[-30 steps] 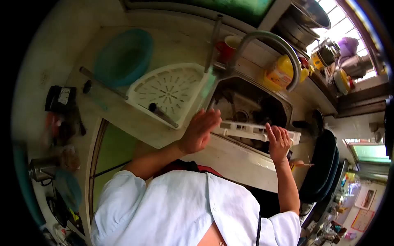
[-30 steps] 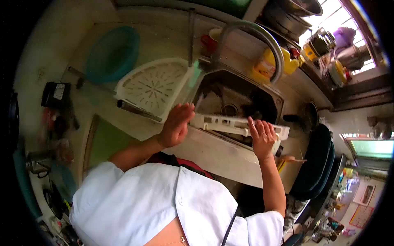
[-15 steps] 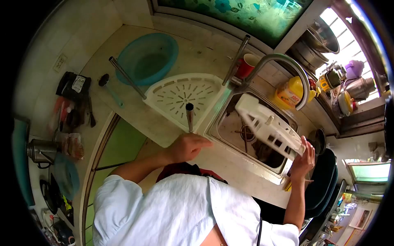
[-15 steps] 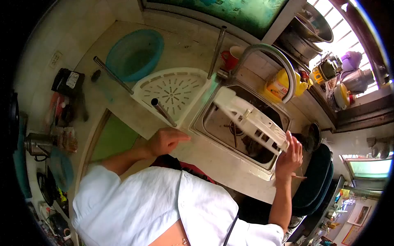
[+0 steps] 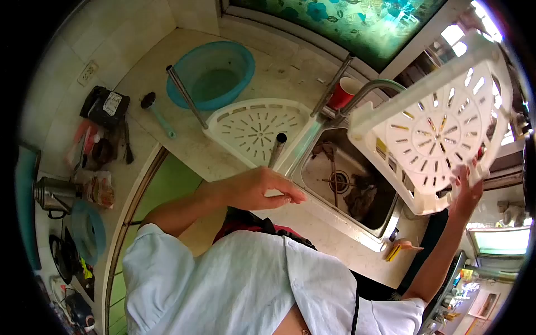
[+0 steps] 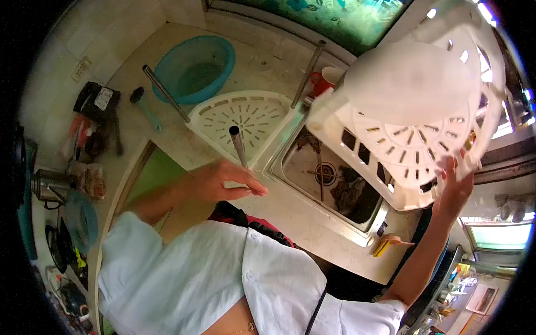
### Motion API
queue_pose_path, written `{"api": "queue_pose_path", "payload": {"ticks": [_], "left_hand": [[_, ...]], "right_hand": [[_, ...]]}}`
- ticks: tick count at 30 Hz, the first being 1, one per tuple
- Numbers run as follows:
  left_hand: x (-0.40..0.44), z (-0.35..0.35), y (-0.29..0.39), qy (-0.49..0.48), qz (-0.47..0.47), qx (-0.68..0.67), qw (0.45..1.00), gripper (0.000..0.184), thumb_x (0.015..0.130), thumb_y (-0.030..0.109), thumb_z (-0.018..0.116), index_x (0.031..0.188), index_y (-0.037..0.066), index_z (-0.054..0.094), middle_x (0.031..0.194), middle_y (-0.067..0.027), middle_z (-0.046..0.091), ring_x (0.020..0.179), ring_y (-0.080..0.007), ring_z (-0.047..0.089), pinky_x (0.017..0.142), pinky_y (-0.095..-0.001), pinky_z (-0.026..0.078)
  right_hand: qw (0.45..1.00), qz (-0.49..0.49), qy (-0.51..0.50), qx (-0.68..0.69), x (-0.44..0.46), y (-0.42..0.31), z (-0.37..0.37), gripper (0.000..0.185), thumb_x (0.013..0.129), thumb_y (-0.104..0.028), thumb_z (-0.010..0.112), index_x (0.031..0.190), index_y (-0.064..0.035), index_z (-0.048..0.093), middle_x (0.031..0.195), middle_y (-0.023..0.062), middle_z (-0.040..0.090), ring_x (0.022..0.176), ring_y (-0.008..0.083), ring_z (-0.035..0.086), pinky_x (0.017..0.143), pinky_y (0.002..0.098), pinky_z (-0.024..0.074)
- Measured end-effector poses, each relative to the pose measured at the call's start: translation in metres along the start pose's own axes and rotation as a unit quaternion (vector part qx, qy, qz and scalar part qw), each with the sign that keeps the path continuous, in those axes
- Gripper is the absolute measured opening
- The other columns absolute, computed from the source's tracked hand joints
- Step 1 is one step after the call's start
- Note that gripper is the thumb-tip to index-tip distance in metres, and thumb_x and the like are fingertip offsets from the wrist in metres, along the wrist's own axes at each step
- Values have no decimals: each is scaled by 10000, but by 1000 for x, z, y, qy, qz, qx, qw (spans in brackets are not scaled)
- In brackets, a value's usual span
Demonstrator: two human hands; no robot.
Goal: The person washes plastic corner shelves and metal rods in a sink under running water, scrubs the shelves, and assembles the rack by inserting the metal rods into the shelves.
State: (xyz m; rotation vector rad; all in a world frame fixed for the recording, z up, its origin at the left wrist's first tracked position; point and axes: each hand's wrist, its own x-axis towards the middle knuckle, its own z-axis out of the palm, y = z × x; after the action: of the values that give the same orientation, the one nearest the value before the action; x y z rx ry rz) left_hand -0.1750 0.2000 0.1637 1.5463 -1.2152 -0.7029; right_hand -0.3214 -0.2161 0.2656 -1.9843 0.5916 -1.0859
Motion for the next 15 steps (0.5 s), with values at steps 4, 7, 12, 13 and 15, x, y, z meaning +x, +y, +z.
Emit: {"api": "queue_pose_path", "payload": {"ticks": [4, 7, 12, 13, 15], "left_hand": [[-1, -38, 40, 76, 46, -17, 996, 193, 805, 24, 525, 981, 0, 601, 907, -85, 637, 856, -151, 598, 784, -273, 461], [-3, -73, 46, 211, 64, -125, 967, 203, 852, 73, 505, 1023, -13, 572, 934, -87, 615, 884, -149, 574, 803, -283, 451], [10, -108, 78, 370, 64, -52, 925, 392, 880, 241, 484, 1204, 25, 440, 1060, -93, 561, 966, -145, 536, 856, -283, 421], [12, -112, 82, 389, 62, -43, 918, 462, 881, 280, 480, 1263, 41, 380, 1112, -97, 534, 1008, -144, 515, 869, -285, 413], [18, -122, 76, 362, 60, -64, 928, 508, 879, 304, 479, 1290, 46, 330, 1146, -97, 508, 1045, -145, 488, 876, -287, 407]], "right_hand": [[995, 18, -85, 58, 22, -33, 34, 413, 748, -131, 651, 1133, -60, 519, 959, 43, 584, 780, 116, 572, 627, 234, 457], [984, 4, -148, 102, 40, -55, 73, 421, 725, -121, 671, 1112, -45, 525, 933, 59, 601, 753, 111, 582, 615, 242, 483], [965, -34, -238, 108, 74, -80, 121, 429, 724, -173, 674, 1116, -68, 538, 902, 67, 620, 731, 144, 598, 701, 297, 499], [961, -11, -258, 98, 77, -96, 129, 393, 740, -161, 657, 1108, -78, 547, 891, 62, 619, 741, 135, 592, 698, 296, 488], [953, -33, -292, 68, 92, -113, 148, 356, 746, -134, 645, 1087, -74, 561, 881, 57, 619, 742, 133, 588, 692, 294, 481]]}}
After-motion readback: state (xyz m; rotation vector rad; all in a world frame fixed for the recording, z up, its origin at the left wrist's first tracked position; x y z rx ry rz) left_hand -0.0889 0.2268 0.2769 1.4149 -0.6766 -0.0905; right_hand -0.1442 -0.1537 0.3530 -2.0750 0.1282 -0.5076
